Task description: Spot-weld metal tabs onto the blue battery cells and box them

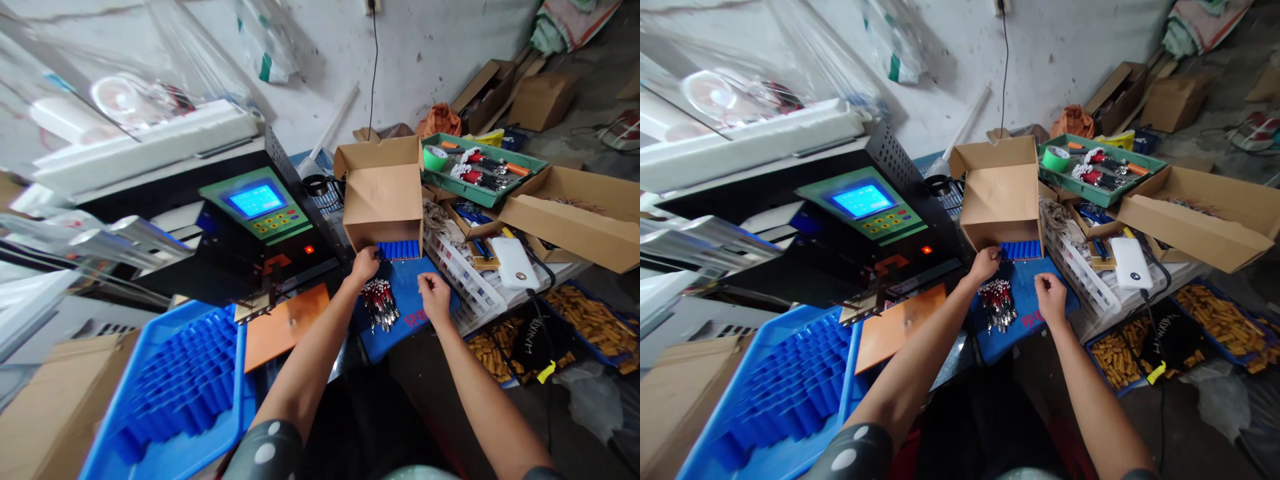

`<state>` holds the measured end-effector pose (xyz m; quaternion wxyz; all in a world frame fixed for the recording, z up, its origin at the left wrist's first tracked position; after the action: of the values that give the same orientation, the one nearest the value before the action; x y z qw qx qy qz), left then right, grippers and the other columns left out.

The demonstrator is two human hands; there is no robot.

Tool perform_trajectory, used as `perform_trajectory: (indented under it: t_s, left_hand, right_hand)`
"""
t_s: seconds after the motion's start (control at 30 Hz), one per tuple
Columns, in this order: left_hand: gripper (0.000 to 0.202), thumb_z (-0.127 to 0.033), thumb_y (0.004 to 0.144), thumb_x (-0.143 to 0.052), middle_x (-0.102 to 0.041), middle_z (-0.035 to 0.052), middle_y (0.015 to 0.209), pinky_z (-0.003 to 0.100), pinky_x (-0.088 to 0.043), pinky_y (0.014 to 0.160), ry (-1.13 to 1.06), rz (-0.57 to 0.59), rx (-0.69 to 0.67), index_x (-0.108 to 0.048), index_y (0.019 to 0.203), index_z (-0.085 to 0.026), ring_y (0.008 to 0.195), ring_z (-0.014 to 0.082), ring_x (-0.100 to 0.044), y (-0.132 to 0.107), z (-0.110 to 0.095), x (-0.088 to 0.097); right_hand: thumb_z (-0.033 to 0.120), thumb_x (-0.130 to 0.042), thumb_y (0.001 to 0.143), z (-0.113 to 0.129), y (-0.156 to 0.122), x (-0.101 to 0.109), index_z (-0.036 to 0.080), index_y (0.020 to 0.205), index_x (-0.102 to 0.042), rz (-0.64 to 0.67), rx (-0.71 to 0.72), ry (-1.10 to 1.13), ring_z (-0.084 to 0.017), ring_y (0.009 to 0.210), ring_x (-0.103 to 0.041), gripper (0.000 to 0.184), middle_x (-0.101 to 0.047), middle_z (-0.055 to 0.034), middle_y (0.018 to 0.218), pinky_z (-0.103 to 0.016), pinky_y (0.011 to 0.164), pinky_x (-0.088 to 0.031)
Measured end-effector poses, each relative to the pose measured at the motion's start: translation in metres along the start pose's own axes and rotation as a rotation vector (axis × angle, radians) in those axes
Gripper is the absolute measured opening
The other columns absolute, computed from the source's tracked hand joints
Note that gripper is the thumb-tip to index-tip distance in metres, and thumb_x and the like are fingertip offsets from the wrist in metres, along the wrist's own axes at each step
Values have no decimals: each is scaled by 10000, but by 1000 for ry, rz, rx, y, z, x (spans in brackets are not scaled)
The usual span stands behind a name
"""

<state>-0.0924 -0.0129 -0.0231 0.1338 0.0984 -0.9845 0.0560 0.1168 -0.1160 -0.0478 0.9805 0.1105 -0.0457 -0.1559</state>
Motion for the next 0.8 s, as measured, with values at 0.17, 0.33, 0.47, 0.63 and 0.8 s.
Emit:
perform_trajectory:
  t_s: [0.17,0.33,0.47,0.63,0.8]
  left_hand:
    - [273,1,735,-633,-604,-21,586,204,-435,532,-138,52,63,-707,943,-160,435,110,-538,-14,-10,7]
    - [193,-121,763,-693,-689,43,740,211,-460,510,-205,125,-87,-722,952,-145,513,126,-584,-87,-43,46]
    - [204,-272,736,-752,-729,77,897,248,-536,614,-249,57,-112,-748,916,-176,645,161,-634,-167,-39,105]
    - [262,-395,812,-639,-728,72,1003,346,-570,777,76,-185,-328,-728,1009,-247,831,231,-684,-237,-9,176]
    - [239,-353,865,-553,-737,70,1009,385,-536,903,346,-377,-498,-710,1019,-259,935,249,-691,-263,13,218]
  right_hand:
    - [468,-583,841,-4,3,-1,173,807,-641,13,27,-50,-169,608,-564,302,-634,-26,680,-283,617,-464]
    - [461,-569,839,-9,7,-3,164,822,-645,43,62,-121,-190,678,-599,307,-661,-48,722,-301,675,-479]
    - [441,-557,820,-6,10,-7,170,819,-651,68,108,-227,-208,725,-626,286,-691,-66,776,-323,732,-485]
    - [390,-542,814,16,5,-32,196,790,-657,237,146,-363,-216,747,-640,226,-704,-47,777,-308,726,-477]
    - [250,-564,815,45,-11,-78,219,753,-661,438,226,-571,-203,733,-642,118,-700,-23,753,-280,690,-439]
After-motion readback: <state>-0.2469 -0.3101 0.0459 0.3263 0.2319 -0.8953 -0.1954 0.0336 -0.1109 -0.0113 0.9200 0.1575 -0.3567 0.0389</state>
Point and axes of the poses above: each hand's wrist, its own y-axis towards the middle knuckle, its own x-axis out of the back of the hand, z = x × y, the point moved 3 cm from there along y, towards the middle knuckle
